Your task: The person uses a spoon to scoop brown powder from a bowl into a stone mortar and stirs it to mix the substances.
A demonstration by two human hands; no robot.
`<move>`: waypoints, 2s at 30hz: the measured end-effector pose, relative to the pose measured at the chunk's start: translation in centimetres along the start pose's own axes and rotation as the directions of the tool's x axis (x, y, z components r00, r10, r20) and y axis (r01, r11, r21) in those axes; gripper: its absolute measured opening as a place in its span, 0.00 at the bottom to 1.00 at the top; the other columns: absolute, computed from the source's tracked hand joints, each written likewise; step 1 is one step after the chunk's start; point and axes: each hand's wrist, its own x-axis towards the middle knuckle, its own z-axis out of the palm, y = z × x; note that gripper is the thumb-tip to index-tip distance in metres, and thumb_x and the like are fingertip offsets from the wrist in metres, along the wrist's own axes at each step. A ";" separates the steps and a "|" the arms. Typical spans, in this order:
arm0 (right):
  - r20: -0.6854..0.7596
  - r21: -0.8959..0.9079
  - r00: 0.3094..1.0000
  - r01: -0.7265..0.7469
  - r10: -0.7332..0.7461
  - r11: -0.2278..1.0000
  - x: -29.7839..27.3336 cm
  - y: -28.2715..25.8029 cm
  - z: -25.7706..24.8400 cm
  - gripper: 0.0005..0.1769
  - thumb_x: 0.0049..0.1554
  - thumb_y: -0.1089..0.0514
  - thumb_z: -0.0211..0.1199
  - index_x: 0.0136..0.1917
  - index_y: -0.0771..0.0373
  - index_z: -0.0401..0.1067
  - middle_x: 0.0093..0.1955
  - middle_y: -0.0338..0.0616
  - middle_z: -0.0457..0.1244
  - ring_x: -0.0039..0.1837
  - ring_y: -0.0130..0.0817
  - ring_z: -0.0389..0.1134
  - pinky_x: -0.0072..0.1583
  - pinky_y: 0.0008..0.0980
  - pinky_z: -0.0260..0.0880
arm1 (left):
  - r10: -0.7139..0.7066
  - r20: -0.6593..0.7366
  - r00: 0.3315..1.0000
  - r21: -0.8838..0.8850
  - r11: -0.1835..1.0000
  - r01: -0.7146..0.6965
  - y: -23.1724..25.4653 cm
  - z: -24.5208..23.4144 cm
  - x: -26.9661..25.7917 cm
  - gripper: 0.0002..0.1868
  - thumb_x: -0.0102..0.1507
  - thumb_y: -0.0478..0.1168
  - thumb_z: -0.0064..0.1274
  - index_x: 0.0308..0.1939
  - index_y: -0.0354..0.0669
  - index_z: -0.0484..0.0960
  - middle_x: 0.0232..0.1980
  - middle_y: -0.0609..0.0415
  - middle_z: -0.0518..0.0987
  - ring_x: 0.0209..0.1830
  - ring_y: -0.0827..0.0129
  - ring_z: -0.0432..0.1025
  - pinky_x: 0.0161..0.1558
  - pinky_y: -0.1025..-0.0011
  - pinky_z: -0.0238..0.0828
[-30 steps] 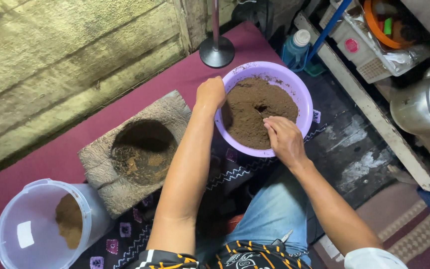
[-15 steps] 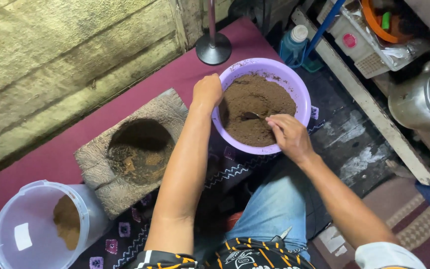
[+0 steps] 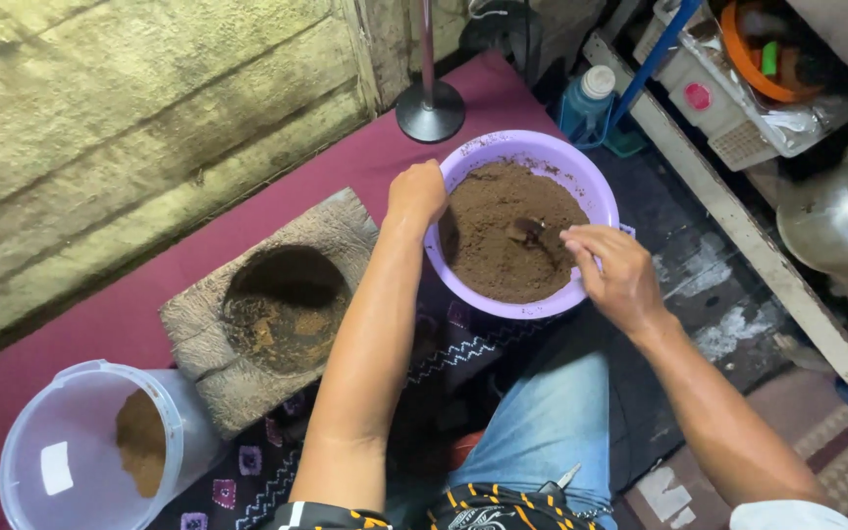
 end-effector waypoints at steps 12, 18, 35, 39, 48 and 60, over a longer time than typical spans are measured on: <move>-0.006 -0.073 1.000 0.025 -0.025 0.997 0.0 -0.4 2.0 0.06 0.64 0.61 0.64 0.53 0.59 0.80 0.53 0.41 0.73 0.59 0.41 0.74 0.59 0.37 0.72 | 0.008 0.019 1.000 0.030 1.000 -0.008 -0.4 0.4 0.6 0.19 0.59 0.36 0.52 0.54 0.33 0.80 0.47 0.34 0.84 0.50 0.38 0.80 0.53 0.45 0.77; -0.012 -0.017 0.999 -0.040 0.040 0.999 -2.8 -1.7 4.7 0.05 0.63 0.61 0.64 0.51 0.59 0.80 0.51 0.40 0.73 0.58 0.41 0.74 0.56 0.39 0.73 | 0.070 -0.059 0.996 0.066 0.996 -0.066 -0.5 0.7 0.8 0.24 0.59 0.35 0.55 0.60 0.34 0.76 0.54 0.35 0.82 0.54 0.38 0.78 0.55 0.47 0.77; -0.140 -0.129 0.990 -0.016 -0.003 0.991 -2.6 0.1 4.2 0.07 0.70 0.68 0.62 0.54 0.71 0.81 0.51 0.53 0.72 0.55 0.50 0.73 0.59 0.42 0.72 | 0.437 -0.276 0.856 0.380 0.868 -0.320 4.8 -0.5 -6.2 0.14 0.58 0.38 0.50 0.47 0.46 0.81 0.43 0.49 0.81 0.46 0.49 0.78 0.39 0.51 0.77; -0.073 -0.176 0.987 -0.154 0.143 0.972 -3.8 2.6 5.3 0.13 0.73 0.61 0.57 0.56 0.64 0.82 0.54 0.51 0.73 0.56 0.52 0.73 0.57 0.45 0.69 | 0.397 -0.155 0.905 0.322 0.886 -0.334 4.3 -3.5 -9.3 0.16 0.58 0.35 0.48 0.50 0.46 0.78 0.49 0.46 0.79 0.46 0.47 0.74 0.41 0.49 0.72; -0.085 -0.019 0.996 -0.009 0.008 1.000 -0.8 -4.7 7.6 0.07 0.68 0.58 0.63 0.52 0.59 0.81 0.47 0.42 0.71 0.52 0.44 0.73 0.56 0.37 0.73 | 0.341 -0.519 0.783 0.183 0.940 -0.288 -2.6 -7.0 -20.6 0.29 0.60 0.38 0.55 0.67 0.53 0.74 0.58 0.55 0.76 0.65 0.57 0.68 0.56 0.61 0.68; 0.006 0.015 0.996 -0.090 0.090 0.996 -4.2 -7.0 5.1 0.07 0.66 0.59 0.61 0.51 0.61 0.80 0.47 0.45 0.71 0.52 0.46 0.74 0.54 0.38 0.73 | 0.492 -0.542 0.681 0.264 0.870 -0.417 2.0 -2.2 -16.3 0.20 0.60 0.38 0.55 0.57 0.53 0.79 0.50 0.57 0.77 0.62 0.58 0.70 0.58 0.61 0.66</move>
